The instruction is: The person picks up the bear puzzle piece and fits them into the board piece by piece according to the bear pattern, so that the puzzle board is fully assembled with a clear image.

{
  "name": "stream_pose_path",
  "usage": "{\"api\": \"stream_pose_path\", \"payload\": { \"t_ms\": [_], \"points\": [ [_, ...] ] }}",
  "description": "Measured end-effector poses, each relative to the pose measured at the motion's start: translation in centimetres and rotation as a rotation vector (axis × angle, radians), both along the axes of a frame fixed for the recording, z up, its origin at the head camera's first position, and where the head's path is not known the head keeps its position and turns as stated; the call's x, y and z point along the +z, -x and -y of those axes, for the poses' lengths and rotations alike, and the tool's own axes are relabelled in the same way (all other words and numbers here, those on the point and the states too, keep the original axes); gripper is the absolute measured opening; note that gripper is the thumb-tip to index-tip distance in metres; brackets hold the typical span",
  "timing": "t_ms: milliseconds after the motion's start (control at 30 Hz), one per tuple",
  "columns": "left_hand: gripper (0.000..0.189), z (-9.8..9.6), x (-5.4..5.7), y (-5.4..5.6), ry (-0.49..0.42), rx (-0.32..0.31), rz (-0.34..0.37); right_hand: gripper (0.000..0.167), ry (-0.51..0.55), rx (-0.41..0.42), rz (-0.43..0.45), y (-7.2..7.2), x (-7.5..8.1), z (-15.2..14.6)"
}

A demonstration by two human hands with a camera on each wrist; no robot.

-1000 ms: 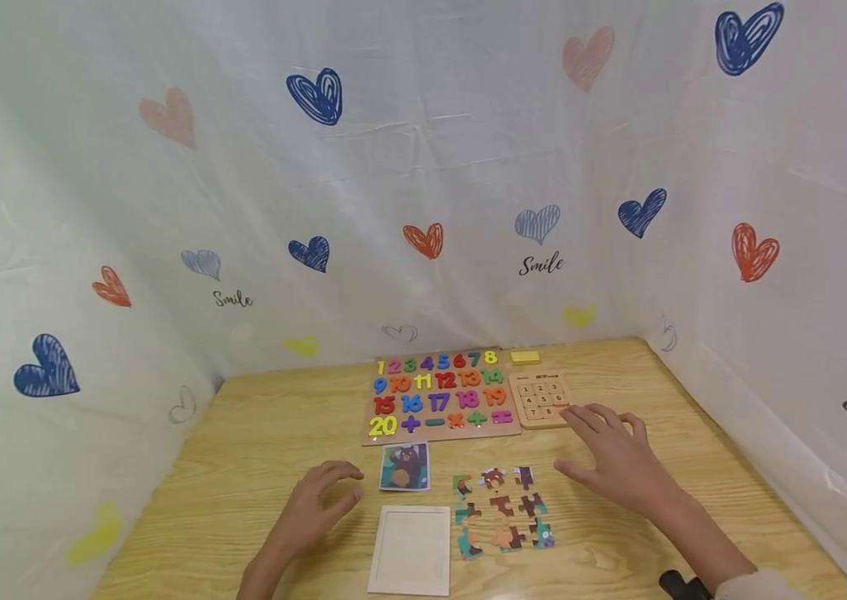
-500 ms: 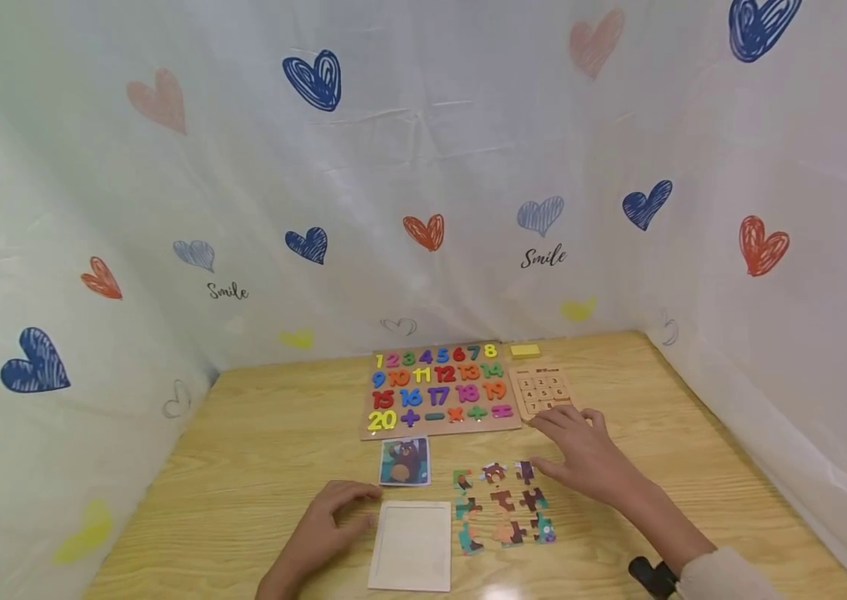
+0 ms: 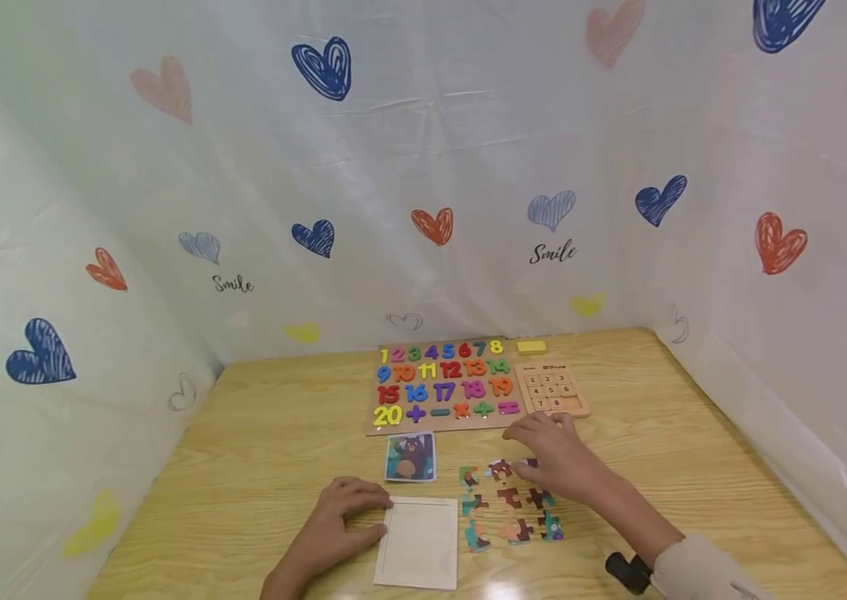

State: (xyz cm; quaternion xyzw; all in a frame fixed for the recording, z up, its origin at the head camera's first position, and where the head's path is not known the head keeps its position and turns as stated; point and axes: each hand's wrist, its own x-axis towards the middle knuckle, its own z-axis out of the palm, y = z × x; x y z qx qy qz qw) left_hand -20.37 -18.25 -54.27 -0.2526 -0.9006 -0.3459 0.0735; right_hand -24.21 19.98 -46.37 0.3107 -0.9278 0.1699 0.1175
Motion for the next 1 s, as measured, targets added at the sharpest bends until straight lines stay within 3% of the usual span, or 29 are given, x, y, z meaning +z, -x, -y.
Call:
{"api": "stream_pose_path", "payload": {
  "t_ms": [333,700,1000],
  "points": [
    [0.030,-0.1,-0.1,0.0,-0.021,-0.024,-0.019,0.030,0.010,0.064,-0.017,0.3,-0.6,1.5],
    [0.026,0.1,-0.2,0.2,-0.038,-0.021,-0.050,0.028,-0.050,0.094,0.046,1.3,-1.4,3.3],
    [0.026,0.1,-0.3,0.2,-0.042,-0.023,-0.056,0.025,-0.033,0.125,0.057,1.5,-1.7,4.2]
  ]
}}
